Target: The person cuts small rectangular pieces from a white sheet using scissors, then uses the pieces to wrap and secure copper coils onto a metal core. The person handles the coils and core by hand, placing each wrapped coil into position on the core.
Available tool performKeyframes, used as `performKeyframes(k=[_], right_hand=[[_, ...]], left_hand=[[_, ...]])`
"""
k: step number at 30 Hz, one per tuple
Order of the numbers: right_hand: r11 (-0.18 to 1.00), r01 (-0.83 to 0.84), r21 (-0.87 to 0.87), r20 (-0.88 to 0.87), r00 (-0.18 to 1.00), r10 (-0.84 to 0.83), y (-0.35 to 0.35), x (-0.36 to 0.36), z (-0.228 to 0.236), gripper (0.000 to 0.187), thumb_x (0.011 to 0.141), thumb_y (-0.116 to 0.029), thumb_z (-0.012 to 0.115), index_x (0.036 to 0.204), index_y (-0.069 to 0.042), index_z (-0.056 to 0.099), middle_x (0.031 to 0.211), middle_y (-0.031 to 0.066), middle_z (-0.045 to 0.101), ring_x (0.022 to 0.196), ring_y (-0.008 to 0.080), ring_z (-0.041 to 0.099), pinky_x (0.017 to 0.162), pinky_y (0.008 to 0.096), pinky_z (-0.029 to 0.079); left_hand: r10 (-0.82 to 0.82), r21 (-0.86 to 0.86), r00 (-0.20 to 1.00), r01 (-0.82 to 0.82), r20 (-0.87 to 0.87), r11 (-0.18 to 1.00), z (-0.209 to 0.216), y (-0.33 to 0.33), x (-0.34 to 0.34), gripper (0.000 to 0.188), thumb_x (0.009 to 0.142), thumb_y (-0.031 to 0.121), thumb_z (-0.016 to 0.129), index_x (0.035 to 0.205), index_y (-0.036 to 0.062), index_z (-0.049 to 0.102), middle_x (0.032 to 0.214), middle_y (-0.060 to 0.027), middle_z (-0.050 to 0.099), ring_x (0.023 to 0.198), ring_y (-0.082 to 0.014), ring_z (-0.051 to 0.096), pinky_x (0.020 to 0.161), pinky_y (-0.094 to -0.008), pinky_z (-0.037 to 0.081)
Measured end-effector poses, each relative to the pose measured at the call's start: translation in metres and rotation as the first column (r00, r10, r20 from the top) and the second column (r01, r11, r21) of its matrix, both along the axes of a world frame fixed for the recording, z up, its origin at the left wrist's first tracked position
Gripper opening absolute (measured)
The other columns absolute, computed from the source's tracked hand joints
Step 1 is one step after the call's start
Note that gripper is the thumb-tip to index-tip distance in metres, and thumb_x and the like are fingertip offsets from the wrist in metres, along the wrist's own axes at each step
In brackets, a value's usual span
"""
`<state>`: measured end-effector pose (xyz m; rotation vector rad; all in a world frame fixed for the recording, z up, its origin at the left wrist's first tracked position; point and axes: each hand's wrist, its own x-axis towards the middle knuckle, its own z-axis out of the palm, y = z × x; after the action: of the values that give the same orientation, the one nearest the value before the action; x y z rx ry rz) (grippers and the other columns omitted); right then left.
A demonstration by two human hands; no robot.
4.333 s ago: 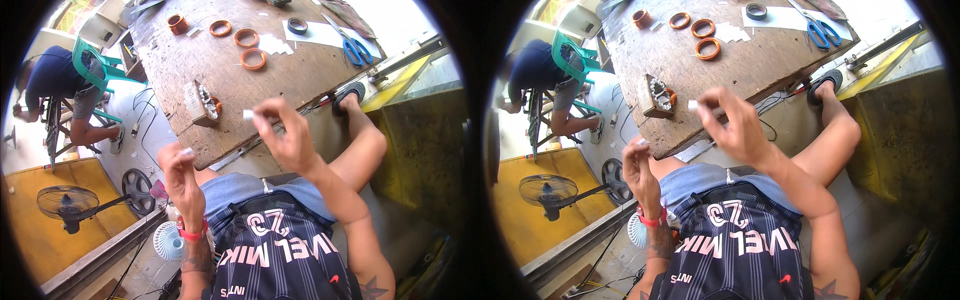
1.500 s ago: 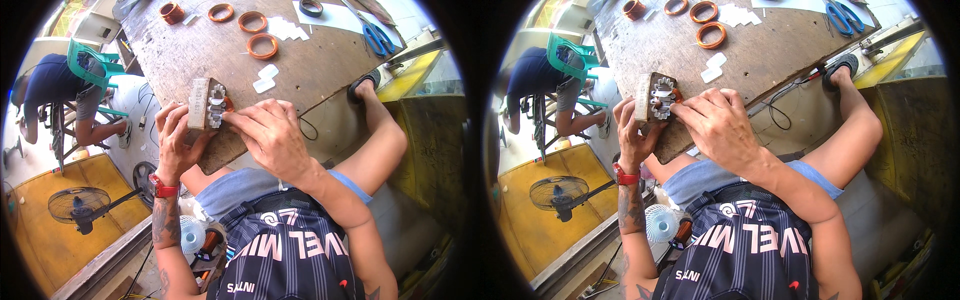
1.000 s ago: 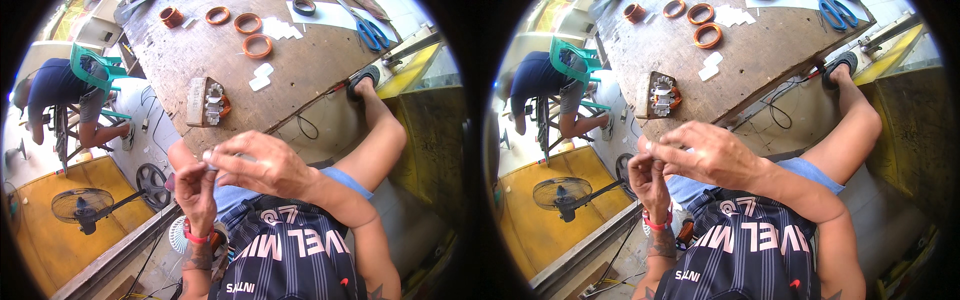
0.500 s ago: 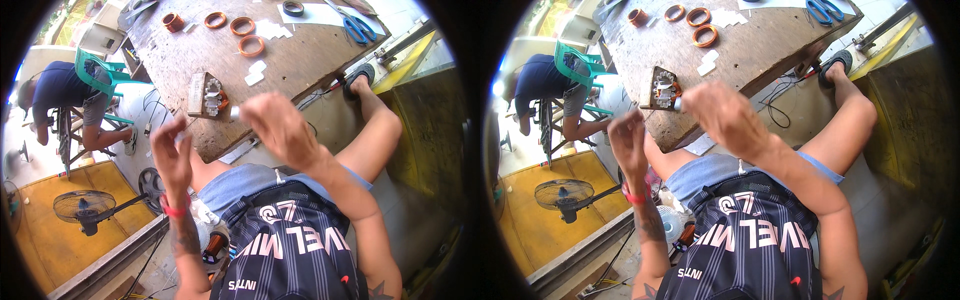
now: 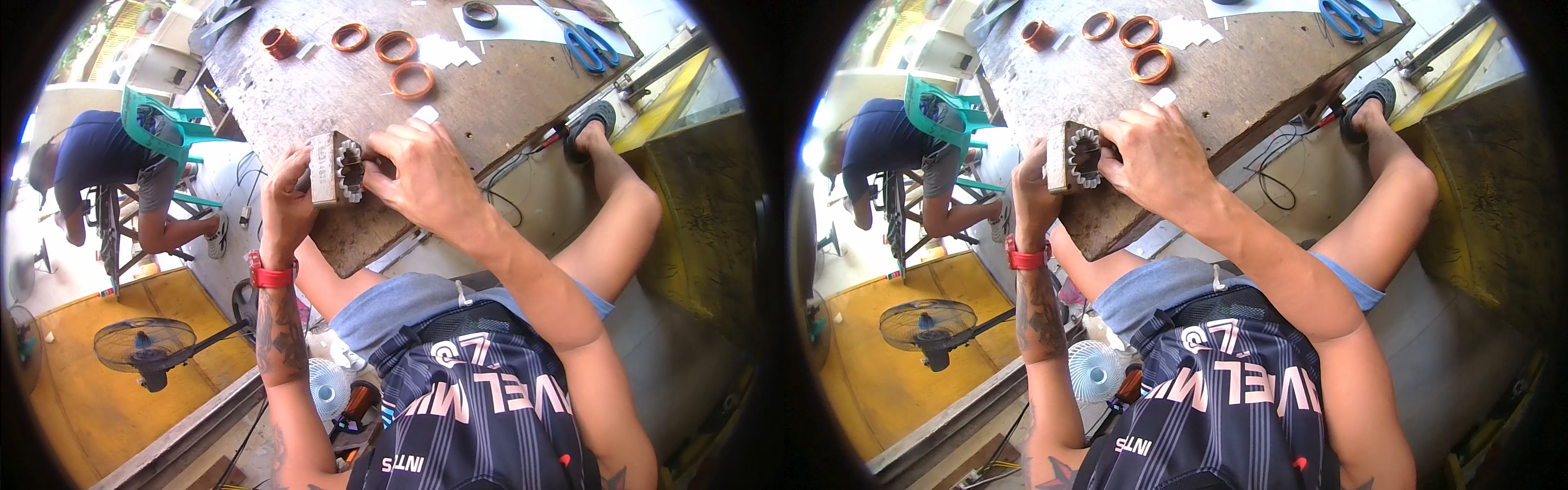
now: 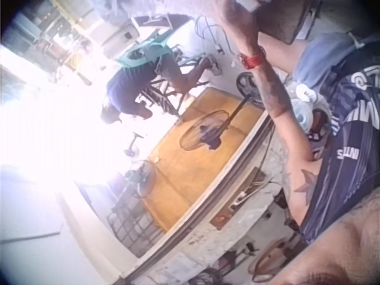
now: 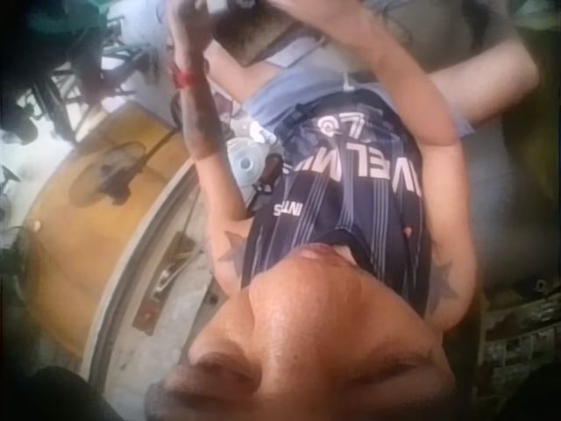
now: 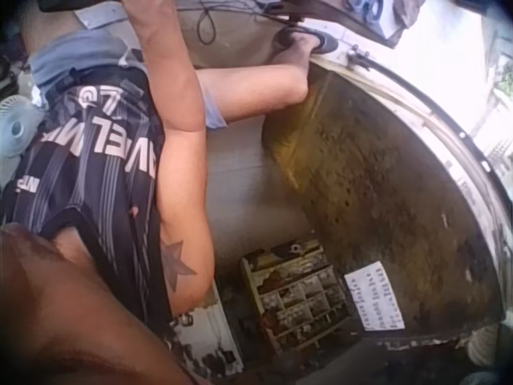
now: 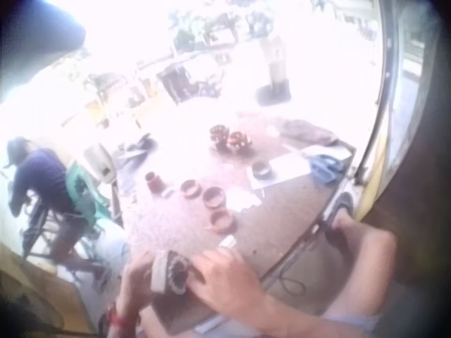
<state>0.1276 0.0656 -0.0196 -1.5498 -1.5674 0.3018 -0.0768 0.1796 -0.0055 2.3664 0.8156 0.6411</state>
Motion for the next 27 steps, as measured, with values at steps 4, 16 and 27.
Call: performKeyframes(k=[4,16,27], right_hand=[[0.998,-0.049,-0.044,-0.052,0.998,0.046,0.006,0.004,0.002,0.019,0.086,-0.022,0.077,0.091,-0.005,0.074,0.091,0.0161,0.073,0.098,0.0347,0.068,0.095,0.0476,0.048],[0.999,-0.047,-0.022,-0.018,0.999,0.046,0.008,0.005,-0.005,0.022,0.085,-0.024,0.079,0.098,-0.006,0.077,0.091,0.0147,0.074,0.095,0.0337,0.07,0.092,0.0465,0.05],[0.933,-0.199,-0.301,0.049,0.973,0.223,0.041,0.017,0.019,0.026,0.077,-0.02,0.074,0.088,0.003,0.078,0.084,0.03,0.072,0.088,0.044,0.075,0.086,0.0494,0.059]], left_hand=[[0.068,0.293,0.997,-0.072,0.021,0.953,-0.015,-0.01,-0.007,0.033,0.083,0.0,0.079,0.116,0.0034,0.075,0.125,-0.0128,0.075,0.127,-0.0337,0.066,0.107,-0.0412,0.051],[0.08,0.161,0.995,-0.069,-0.058,0.984,-0.007,0.014,-0.021,0.037,0.089,0.025,0.084,0.12,0.0076,0.076,0.124,-0.0125,0.072,0.12,-0.0295,0.062,0.11,-0.0433,0.043],[-0.104,-0.076,0.992,0.098,-0.078,0.992,0.003,0.029,0.006,0.044,0.078,0.019,0.089,0.117,0.0047,0.077,0.13,-0.0138,0.068,0.124,-0.0302,0.063,0.107,-0.0425,0.049]])
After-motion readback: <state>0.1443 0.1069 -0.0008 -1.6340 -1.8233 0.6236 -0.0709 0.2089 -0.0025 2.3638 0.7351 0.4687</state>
